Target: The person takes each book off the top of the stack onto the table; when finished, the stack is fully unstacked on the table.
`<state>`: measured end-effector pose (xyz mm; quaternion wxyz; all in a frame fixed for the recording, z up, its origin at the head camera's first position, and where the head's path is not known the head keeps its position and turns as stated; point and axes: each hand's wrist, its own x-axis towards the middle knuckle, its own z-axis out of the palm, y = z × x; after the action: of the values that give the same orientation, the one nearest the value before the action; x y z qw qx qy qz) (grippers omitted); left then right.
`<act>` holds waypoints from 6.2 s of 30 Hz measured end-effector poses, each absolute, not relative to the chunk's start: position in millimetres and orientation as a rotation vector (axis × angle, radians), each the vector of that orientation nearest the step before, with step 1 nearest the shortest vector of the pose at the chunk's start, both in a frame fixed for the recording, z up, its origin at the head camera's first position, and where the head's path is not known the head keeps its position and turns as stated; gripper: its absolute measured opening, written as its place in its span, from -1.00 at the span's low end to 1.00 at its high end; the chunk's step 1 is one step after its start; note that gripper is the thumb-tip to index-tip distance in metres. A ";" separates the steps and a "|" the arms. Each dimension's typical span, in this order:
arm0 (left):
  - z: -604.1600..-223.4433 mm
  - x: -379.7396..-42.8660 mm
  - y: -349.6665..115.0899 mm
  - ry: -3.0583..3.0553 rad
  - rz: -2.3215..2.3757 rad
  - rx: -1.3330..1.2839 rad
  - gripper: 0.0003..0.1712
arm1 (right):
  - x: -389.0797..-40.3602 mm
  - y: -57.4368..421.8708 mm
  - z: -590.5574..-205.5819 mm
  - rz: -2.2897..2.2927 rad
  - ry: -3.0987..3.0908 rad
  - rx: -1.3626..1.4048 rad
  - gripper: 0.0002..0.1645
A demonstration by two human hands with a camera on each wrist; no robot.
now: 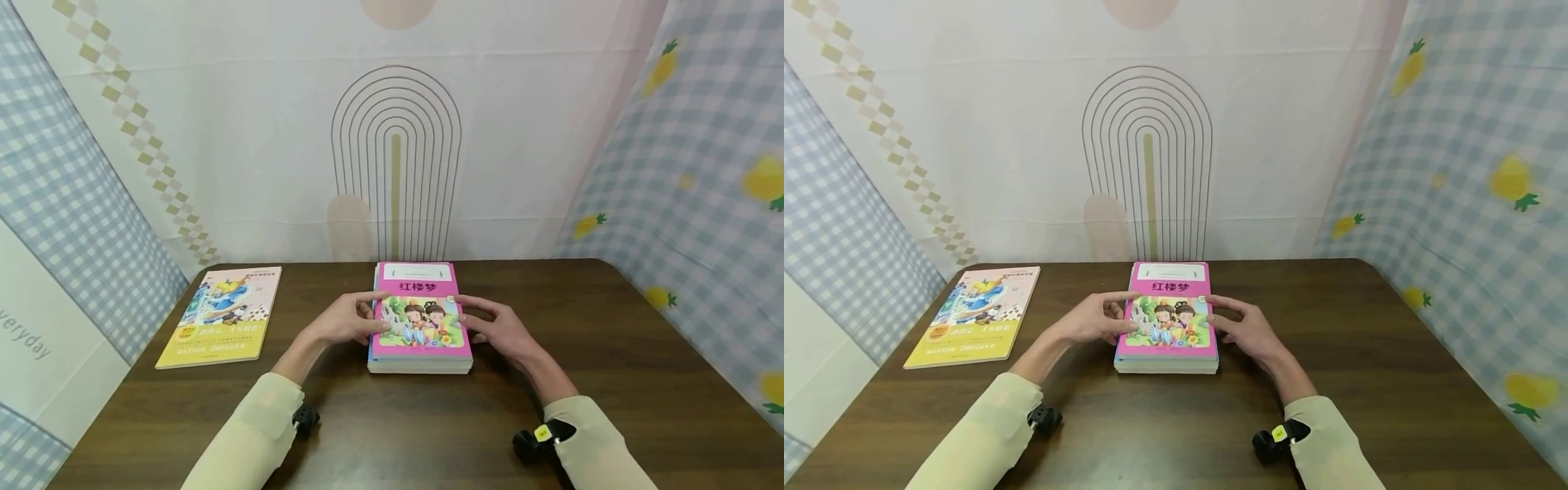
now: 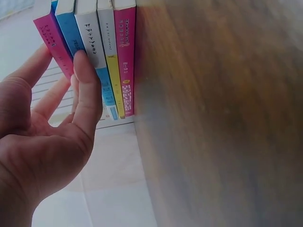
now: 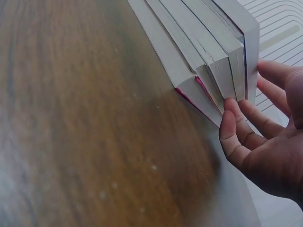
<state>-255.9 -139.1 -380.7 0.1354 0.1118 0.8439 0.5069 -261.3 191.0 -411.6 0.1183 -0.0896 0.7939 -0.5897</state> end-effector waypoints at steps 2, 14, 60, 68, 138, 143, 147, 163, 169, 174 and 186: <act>-381.3 -255.2 -140.4 2.424 1.486 0.302 -0.20 | -260.7 191.0 -412.1 -1.735 2.313 -0.259 -0.25; -385.6 -250.2 -155.0 2.287 1.598 0.283 -0.17 | -258.9 189.9 -413.7 -1.750 2.312 -0.281 -0.29; -393.3 -253.8 -183.4 1.939 1.749 0.357 -0.09 | -257.0 187.6 -415.5 -1.688 2.379 -0.290 -0.36; -390.9 -251.9 -184.7 1.966 1.785 0.375 -0.11 | -257.6 188.6 -415.5 -1.683 2.381 -0.279 -0.38; -376.6 -249.4 -312.2 2.129 1.800 0.115 -0.10 | -258.0 188.7 -418.7 -1.708 2.386 -0.284 -0.36; -383.2 -250.6 -314.5 2.152 1.739 0.071 -0.08 | -258.6 189.8 -418.1 -1.707 2.388 -0.286 -0.36; -387.8 -251.9 -313.1 2.162 1.713 0.052 -0.08 | -259.0 190.6 -418.3 -1.702 2.393 -0.281 -0.36; -391.7 -256.2 -302.3 2.295 1.522 0.047 -0.08 | -258.5 188.2 -414.1 -1.694 2.379 -0.290 -0.36; -389.9 -256.7 -297.4 2.325 1.473 0.019 -0.09 | -258.8 188.5 -415.3 -1.707 2.373 -0.295 -0.37; -387.4 -257.6 -293.1 2.357 1.422 0.009 -0.11 | -257.9 189.2 -414.8 -1.715 2.373 -0.287 -0.37; -373.7 -253.8 -283.1 2.550 1.228 0.037 -0.15 | -256.7 188.8 -414.2 -1.718 2.366 -0.275 -0.36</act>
<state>-253.8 -283.1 -373.7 0.1548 0.0130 0.8900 0.4287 -256.7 188.8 -414.2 0.1023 -0.0932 0.8015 -0.5818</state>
